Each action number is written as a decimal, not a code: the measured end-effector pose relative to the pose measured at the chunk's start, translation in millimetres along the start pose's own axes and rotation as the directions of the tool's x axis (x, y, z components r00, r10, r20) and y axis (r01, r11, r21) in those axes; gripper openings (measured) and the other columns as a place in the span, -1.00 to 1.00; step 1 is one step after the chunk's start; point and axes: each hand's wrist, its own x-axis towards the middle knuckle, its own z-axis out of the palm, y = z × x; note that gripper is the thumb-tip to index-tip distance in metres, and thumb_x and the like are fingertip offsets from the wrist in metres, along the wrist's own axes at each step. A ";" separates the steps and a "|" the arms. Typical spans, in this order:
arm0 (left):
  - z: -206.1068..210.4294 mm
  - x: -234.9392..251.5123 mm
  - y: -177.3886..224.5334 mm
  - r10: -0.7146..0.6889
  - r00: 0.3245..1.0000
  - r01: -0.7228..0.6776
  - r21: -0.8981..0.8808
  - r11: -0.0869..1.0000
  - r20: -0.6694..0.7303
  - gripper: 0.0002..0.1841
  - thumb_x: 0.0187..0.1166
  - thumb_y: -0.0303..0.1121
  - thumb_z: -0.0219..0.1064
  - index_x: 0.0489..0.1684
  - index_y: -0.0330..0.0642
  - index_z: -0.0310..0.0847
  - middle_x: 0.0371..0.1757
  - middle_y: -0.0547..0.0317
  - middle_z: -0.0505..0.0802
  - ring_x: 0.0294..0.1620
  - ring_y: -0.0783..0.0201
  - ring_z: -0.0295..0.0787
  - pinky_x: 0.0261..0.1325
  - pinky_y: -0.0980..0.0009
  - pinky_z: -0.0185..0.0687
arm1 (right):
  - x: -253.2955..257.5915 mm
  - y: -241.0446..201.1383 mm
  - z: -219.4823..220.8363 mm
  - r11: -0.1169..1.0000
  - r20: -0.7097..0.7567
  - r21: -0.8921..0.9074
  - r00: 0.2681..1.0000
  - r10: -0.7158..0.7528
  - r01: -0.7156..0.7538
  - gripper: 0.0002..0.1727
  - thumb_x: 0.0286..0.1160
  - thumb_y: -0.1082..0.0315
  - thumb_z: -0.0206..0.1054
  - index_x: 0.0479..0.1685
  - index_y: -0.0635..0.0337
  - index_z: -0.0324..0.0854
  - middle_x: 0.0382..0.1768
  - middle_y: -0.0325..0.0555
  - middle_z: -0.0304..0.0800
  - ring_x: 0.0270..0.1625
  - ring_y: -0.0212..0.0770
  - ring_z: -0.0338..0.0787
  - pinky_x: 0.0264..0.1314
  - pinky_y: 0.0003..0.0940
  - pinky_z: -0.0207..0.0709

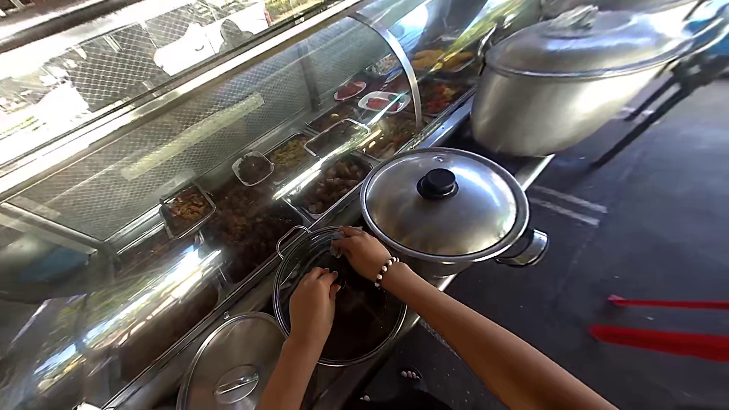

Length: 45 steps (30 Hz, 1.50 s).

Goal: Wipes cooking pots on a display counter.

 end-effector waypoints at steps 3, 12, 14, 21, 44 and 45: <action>-3.7 3.0 1.7 -0.009 0.999 0.008 0.015 1.000 0.044 -0.69 0.71 -0.35 0.26 0.30 -0.18 0.78 0.38 -0.05 0.78 0.41 0.01 0.72 0.47 0.11 0.56 | -58.7 0.5 16.6 0.987 -0.036 -0.083 0.990 0.138 -0.140 -0.53 0.70 0.52 0.09 0.53 0.07 0.61 0.73 0.22 0.32 0.78 0.28 0.28 0.67 0.19 0.34; 3.1 -3.6 -0.1 0.073 0.997 -0.071 0.088 0.994 -0.026 -0.67 0.71 -0.49 0.18 0.33 -0.23 0.76 0.42 -0.12 0.77 0.46 -0.05 0.70 0.50 0.10 0.56 | -127.9 6.7 50.4 0.986 -0.285 -0.056 0.944 -0.167 0.157 -0.63 0.41 0.62 0.28 0.01 0.05 0.89 0.43 0.09 0.73 0.52 0.22 0.68 0.39 0.12 0.67; 4.8 -6.8 2.8 0.082 0.996 -0.078 0.123 0.989 -0.026 -0.64 0.70 -0.55 0.14 0.36 -0.25 0.73 0.45 -0.13 0.75 0.49 -0.08 0.68 0.51 0.09 0.54 | -96.4 5.1 13.8 0.998 -0.030 -0.002 0.998 0.061 -0.061 -0.59 0.69 0.52 0.08 0.32 0.09 0.76 0.62 0.16 0.52 0.71 0.21 0.44 0.65 0.15 0.39; -3.2 -13.8 5.2 0.103 0.994 -0.108 0.226 0.968 0.035 -0.54 0.65 -0.67 0.03 0.43 -0.23 0.68 0.50 -0.09 0.73 0.54 -0.03 0.64 0.54 0.13 0.52 | -50.4 -7.4 5.0 0.940 0.083 -0.184 0.949 0.305 -0.286 -0.50 0.79 0.44 0.01 0.68 0.03 0.44 0.84 0.21 0.06 0.84 0.26 0.13 0.71 0.12 0.28; -6.8 -17.9 46.4 -0.154 0.929 0.006 0.401 0.916 0.336 -0.45 0.80 -0.58 -0.17 0.80 -0.54 -0.06 0.81 -0.39 0.19 0.78 -0.23 0.24 0.66 0.04 0.27 | -132.1 27.4 60.1 0.852 -0.198 0.043 0.841 -0.504 0.521 -0.63 0.31 0.61 0.32 -0.10 -0.03 0.93 0.37 -0.04 0.79 0.56 0.15 0.64 0.49 0.15 0.59; 1.7 -20.2 46.3 -0.163 0.945 0.037 0.400 0.916 0.285 -0.44 0.79 -0.58 -0.16 0.80 -0.53 -0.06 0.81 -0.39 0.20 0.78 -0.22 0.24 0.67 0.05 0.27 | -129.4 41.8 52.3 0.872 -0.216 0.026 0.854 -0.473 0.490 -0.61 0.34 0.59 0.28 -0.05 -0.06 0.92 0.44 -0.05 0.74 0.60 0.14 0.60 0.53 0.15 0.57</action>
